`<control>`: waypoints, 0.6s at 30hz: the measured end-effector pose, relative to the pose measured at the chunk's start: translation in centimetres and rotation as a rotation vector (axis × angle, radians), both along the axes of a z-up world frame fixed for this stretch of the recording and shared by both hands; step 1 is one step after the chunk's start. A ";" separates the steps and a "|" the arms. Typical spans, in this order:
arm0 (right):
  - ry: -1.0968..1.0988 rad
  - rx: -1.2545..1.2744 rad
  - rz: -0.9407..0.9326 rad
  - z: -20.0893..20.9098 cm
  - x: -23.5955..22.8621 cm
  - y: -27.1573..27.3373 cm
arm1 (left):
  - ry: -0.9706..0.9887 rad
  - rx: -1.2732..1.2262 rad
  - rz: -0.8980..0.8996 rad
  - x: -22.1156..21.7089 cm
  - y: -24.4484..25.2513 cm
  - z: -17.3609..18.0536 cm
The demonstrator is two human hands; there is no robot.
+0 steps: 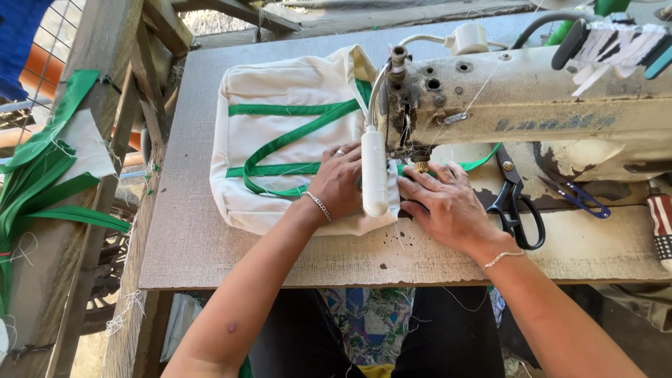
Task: Sewing green straps onto a white canvas bag using an industrial sewing machine
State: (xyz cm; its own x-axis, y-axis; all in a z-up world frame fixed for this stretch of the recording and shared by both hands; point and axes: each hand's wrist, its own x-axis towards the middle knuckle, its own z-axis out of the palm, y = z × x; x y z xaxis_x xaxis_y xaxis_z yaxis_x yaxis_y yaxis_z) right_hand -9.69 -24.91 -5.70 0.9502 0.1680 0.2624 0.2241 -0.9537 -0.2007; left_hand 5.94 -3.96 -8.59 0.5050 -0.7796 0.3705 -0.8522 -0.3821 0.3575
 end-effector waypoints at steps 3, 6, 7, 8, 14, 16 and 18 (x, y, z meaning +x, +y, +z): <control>-0.014 -0.017 0.007 0.0 -0.3 0.0 | -0.026 -0.046 -0.010 -0.2 0.2 -0.4; 0.004 -0.037 0.003 0.3 -0.5 0.1 | -0.050 -0.092 -0.030 -1.0 0.4 0.1; 0.013 -0.027 0.002 0.5 -0.5 0.2 | -0.045 -0.093 -0.029 -1.1 0.5 0.2; 0.019 -0.018 0.001 0.8 -0.4 0.2 | -0.042 -0.096 -0.028 -1.1 0.5 0.4; -0.057 -0.016 -0.002 0.1 0.1 -0.1 | -0.078 -0.063 0.024 -1.9 0.6 0.8; -0.079 -0.029 0.003 -0.1 0.0 -0.2 | -0.074 -0.054 0.026 -2.0 0.7 0.3; -0.095 -0.037 0.015 -0.6 -0.1 -0.3 | -0.066 -0.042 0.034 -2.2 0.7 -0.1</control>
